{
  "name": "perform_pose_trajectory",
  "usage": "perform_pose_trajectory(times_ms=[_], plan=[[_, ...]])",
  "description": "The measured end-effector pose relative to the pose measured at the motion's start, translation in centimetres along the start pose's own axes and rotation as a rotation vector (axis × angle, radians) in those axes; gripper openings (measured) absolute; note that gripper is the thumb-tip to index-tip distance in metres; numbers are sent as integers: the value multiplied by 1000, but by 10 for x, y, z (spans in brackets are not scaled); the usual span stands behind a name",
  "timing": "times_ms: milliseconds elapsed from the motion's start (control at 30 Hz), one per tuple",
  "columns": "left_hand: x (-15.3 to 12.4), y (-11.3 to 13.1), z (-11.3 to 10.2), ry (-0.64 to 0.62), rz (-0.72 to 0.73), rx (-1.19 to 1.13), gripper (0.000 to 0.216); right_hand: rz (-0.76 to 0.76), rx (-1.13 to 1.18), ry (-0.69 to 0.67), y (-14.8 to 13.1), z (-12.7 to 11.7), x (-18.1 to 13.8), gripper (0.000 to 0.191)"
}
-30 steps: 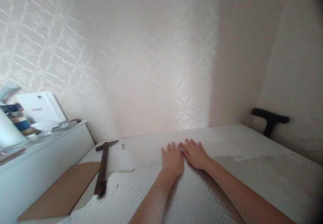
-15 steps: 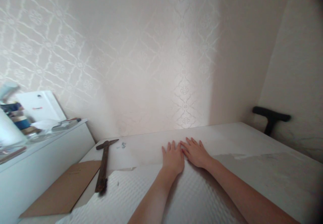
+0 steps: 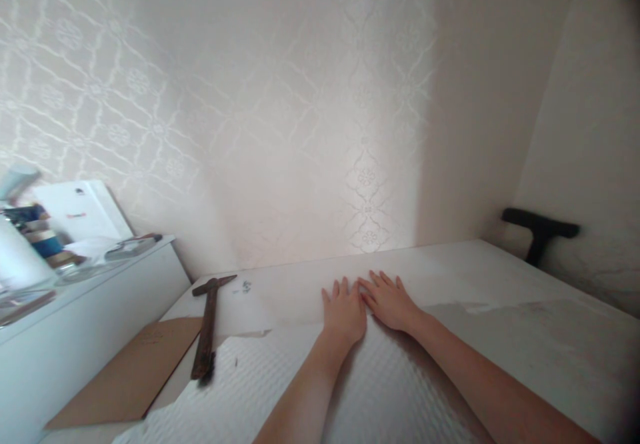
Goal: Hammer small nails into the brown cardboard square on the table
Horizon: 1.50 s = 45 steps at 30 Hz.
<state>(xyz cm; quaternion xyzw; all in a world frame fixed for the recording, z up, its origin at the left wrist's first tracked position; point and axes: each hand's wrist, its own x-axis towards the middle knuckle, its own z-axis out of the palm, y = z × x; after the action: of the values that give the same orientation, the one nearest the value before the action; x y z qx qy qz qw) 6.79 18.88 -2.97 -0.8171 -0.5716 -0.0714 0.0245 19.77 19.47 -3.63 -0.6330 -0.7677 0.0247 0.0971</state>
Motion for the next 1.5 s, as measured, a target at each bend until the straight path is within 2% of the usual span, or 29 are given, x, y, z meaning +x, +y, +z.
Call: perform_pose_trajectory(times_ms=[1500], plan=[[-1,1,-2,13,0,-24,48,-3,-2,5,0,2,1,51]])
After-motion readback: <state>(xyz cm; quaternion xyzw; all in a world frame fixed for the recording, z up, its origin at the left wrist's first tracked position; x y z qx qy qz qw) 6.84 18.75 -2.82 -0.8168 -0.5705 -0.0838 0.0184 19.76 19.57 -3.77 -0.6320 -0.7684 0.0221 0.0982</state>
